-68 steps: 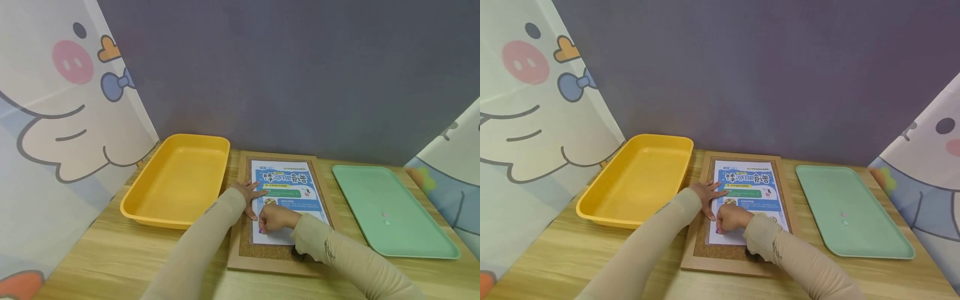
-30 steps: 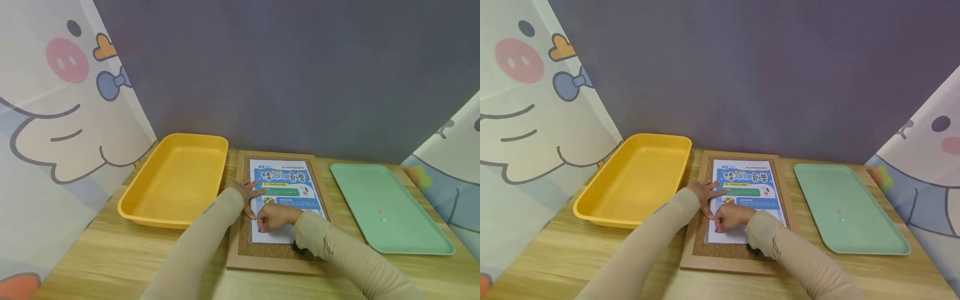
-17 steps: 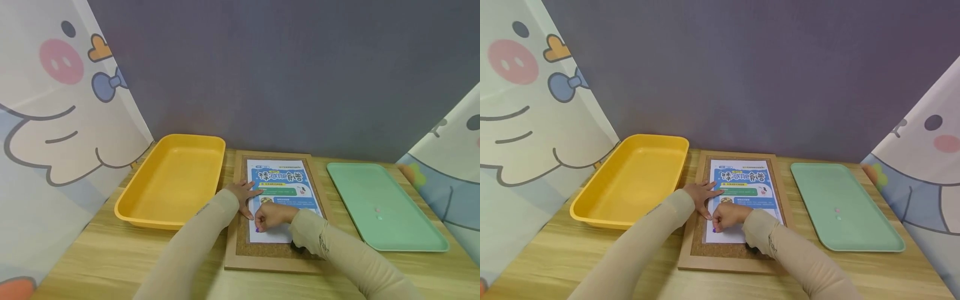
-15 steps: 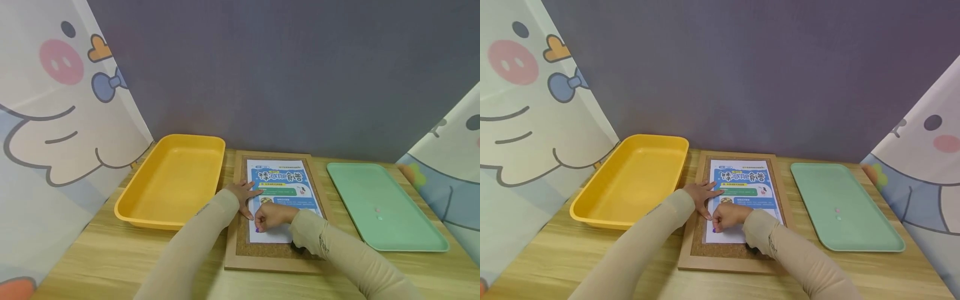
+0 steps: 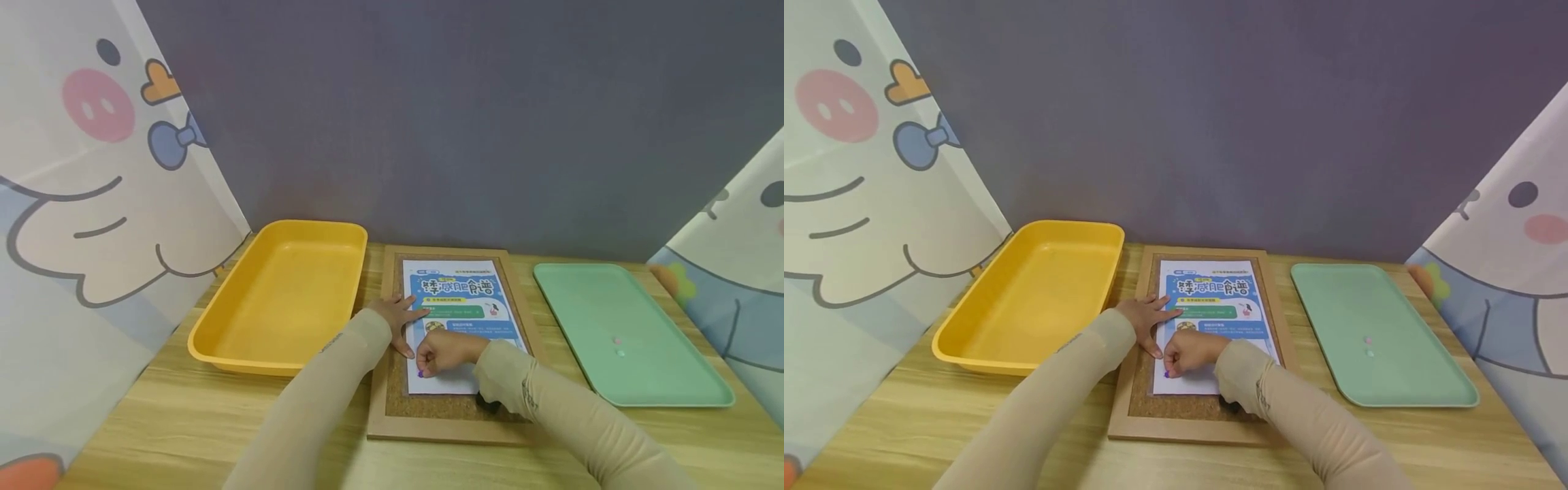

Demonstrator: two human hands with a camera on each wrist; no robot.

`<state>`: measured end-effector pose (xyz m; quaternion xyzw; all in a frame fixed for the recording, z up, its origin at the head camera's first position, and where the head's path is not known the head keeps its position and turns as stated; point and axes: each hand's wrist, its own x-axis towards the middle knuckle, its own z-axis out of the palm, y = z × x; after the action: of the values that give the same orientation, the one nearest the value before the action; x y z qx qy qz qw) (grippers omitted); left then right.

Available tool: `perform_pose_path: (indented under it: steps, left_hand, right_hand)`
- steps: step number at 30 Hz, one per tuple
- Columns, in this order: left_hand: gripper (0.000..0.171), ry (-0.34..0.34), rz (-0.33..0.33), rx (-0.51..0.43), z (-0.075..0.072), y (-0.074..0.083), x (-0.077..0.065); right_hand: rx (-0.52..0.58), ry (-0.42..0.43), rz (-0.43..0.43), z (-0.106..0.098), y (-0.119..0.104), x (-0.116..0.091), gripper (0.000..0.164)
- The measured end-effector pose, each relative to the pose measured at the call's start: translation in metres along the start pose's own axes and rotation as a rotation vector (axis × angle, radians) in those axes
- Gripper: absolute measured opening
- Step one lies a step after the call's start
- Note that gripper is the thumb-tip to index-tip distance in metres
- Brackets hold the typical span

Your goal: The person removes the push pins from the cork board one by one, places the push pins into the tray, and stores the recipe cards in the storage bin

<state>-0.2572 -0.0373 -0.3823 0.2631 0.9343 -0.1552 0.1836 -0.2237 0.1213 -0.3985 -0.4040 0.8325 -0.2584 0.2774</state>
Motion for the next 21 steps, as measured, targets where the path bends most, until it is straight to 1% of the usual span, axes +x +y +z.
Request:
perform_pose_path:
  steps: [6, 9, 12, 15, 19, 21]
  left_hand:
    - [0.101, 0.033, -0.024, 0.033, -0.001, 0.000, 0.005]
    - [0.101, 0.046, -0.020, 0.032, 0.002, -0.001, 0.007]
    - [0.100, 0.059, -0.002, 0.004, 0.007, -0.003, 0.008]
    - [0.100, 0.052, 0.007, -0.026, 0.008, -0.003, 0.005]
    - [0.098, 0.046, 0.018, -0.061, 0.002, -0.001, -0.002]
    - [0.097, 0.043, 0.028, -0.061, 0.000, 0.001, -0.003]
  right_hand:
    - [0.017, 0.015, 0.016, -0.003, 0.000, 0.000, 0.007]
    - [0.068, 0.009, 0.030, -0.003, 0.003, 0.002, 0.006]
    - [0.141, -0.003, 0.040, -0.001, 0.006, 0.004, 0.006]
    - [0.189, -0.010, 0.039, 0.000, 0.007, 0.005, 0.005]
    - [0.228, -0.022, 0.053, 0.000, 0.009, 0.005, 0.004]
    - [0.250, -0.039, 0.067, -0.001, 0.009, 0.003, 0.004]
